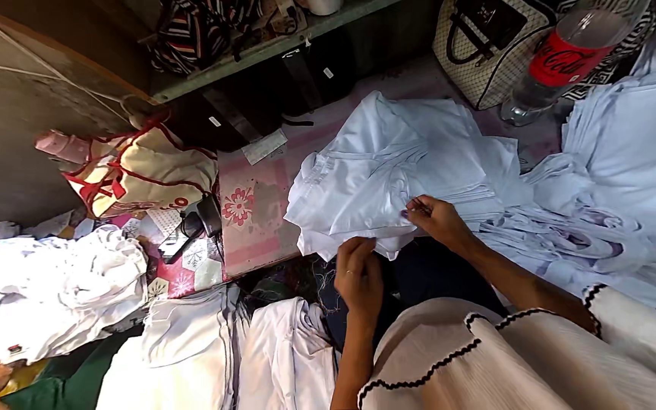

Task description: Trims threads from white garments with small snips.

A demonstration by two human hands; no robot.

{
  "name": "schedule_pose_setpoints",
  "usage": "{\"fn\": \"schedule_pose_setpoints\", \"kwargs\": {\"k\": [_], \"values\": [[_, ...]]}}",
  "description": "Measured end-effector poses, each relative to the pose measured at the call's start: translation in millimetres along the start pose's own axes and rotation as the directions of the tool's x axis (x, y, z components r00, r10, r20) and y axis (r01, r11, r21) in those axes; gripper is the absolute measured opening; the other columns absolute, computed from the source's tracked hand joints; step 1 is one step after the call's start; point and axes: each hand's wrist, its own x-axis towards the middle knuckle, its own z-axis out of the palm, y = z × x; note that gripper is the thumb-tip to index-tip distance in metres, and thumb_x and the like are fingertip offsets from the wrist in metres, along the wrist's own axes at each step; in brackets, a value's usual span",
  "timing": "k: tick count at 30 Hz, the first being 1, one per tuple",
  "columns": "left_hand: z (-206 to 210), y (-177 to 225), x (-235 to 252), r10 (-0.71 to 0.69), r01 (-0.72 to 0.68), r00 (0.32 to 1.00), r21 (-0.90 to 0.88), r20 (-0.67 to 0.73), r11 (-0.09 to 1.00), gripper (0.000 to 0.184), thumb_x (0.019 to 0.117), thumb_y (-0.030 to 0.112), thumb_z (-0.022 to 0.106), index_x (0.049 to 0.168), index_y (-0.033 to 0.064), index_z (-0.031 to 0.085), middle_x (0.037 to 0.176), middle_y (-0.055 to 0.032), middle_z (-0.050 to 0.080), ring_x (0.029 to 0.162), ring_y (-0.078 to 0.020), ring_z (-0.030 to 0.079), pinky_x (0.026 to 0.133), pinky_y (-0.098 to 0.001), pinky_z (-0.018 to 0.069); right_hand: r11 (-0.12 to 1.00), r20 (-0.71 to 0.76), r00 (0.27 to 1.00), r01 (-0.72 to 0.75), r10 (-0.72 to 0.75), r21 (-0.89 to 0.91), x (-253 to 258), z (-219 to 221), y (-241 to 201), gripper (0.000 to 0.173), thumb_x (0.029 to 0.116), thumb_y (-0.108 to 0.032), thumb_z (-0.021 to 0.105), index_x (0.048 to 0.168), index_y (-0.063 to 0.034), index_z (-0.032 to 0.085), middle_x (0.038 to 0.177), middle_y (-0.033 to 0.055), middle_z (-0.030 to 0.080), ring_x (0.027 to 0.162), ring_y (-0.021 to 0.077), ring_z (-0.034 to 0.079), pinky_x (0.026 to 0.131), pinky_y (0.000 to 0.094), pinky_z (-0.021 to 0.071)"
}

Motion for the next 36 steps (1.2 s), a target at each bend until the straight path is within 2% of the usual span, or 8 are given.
{"fn": "schedule_pose_setpoints", "kwargs": {"k": [5,11,14,16,21,25,30,36], "values": [[43.9,-37.0,15.8,-0.319,0.286,0.930,0.182,0.185,0.941,0.024,0.0932,0.013,0.072,0.103,-0.0092,0.072,0.099,-0.0230,0.066,0.079,-0.0215,0.066,0.072,-0.0316,0.0562,0.993,0.104,0.988,-0.114,0.116,-0.022,11.3,9.7,-0.8,0.034,0.0944,-0.025,0.074,0.107,0.0061,0.068,0.093,0.0174,0.065,0.085,0.0245,0.061,0.083,0.0454,0.0497],[59.5,-56.3,7.6,-0.243,0.201,0.920,0.160,0.308,0.966,0.008,0.0886,0.000,0.071,0.085,-0.0061,0.073,0.094,-0.0201,0.066,0.088,-0.0266,0.066,0.082,-0.0367,0.0562,0.992,0.131,0.986,-0.090,0.101,-0.087,8.2,9.0,4.2,0.035,0.0970,-0.025,0.071,0.112,0.0067,0.067,0.101,0.0211,0.067,0.093,0.0296,0.063,0.088,0.0493,0.0503],[8.4,-44.8,2.6,-0.189,0.204,0.582,0.083,0.791,0.976,0.012,0.0925,0.000,0.065,0.088,-0.0090,0.071,0.097,-0.0221,0.069,0.095,-0.0311,0.069,0.090,-0.0454,0.0558,0.993,0.146,0.985,-0.081,0.093,-0.087,7.2,2.9,7.1,0.035,0.0978,-0.024,0.069,0.112,0.0075,0.066,0.094,0.0178,0.064,0.084,0.0248,0.058,0.081,0.0440,0.0485],[-6.8,-22.5,3.6,-0.142,0.201,0.369,0.070,0.918,0.977,0.015,0.0951,0.004,0.065,0.089,-0.0091,0.072,0.098,-0.0216,0.070,0.097,-0.0315,0.069,0.092,-0.0459,0.0544,0.994,0.157,0.984,-0.068,0.080,-0.083,6.3,0.6,8.3,0.035,0.0974,-0.023,0.070,0.112,0.0082,0.066,0.094,0.0184,0.064,0.084,0.0244,0.059,0.081,0.0436,0.0490],[49.6,-14.0,8.1,-0.225,0.113,0.884,0.280,0.409,0.953,0.016,0.0948,0.005,0.066,0.100,-0.0073,0.075,0.105,-0.0239,0.069,0.098,-0.0345,0.070,0.086,-0.0442,0.0586,0.992,0.037,0.998,0.060,-0.056,-0.107,-3.3,-7.3,1.0,0.034,0.1028,-0.027,0.062,0.112,0.0054,0.069,0.094,0.0188,0.068,0.085,0.0275,0.063,0.081,0.0469,0.0517],[79.8,-48.9,-1.9,-0.181,0.072,0.936,0.338,0.302,0.938,0.013,0.0925,0.002,0.063,0.090,-0.0066,0.073,0.104,-0.0239,0.069,0.096,-0.0358,0.070,0.080,-0.0441,0.0601,0.997,0.072,0.997,0.021,-0.026,0.070,-20.4,-25.2,-10.9,0.047,0.1131,-0.027,0.030,0.118,-0.0010,0.068,0.083,0.0008,0.058,0.071,0.0071,0.052,0.068,0.0261,0.0453],[67.1,-51.3,-14.8,-0.196,0.173,0.930,0.102,0.312,0.980,0.005,0.0845,-0.001,0.066,0.086,-0.0060,0.068,0.101,-0.0215,0.066,0.091,-0.0252,0.067,0.078,-0.0323,0.0570,0.892,0.467,0.878,-0.289,0.103,0.347,-29.0,-23.2,-2.1,0.038,0.1134,-0.033,0.030,0.108,-0.0093,0.060,0.066,-0.0096,0.042,0.049,0.0010,0.036,0.046,0.0177,0.0333],[56.5,-47.8,-18.7,-0.231,0.261,0.927,-0.064,0.294,0.963,0.006,0.0823,-0.004,0.065,0.086,-0.0084,0.067,0.097,-0.0201,0.065,0.088,-0.0184,0.065,0.076,-0.0252,0.0549,0.843,0.567,0.790,-0.455,0.234,0.287,-19.9,-6.6,7.8,0.042,0.1129,-0.040,0.032,0.094,-0.0132,0.059,0.057,-0.0109,0.035,0.042,0.0002,0.028,0.041,0.0168,0.0251]]}}
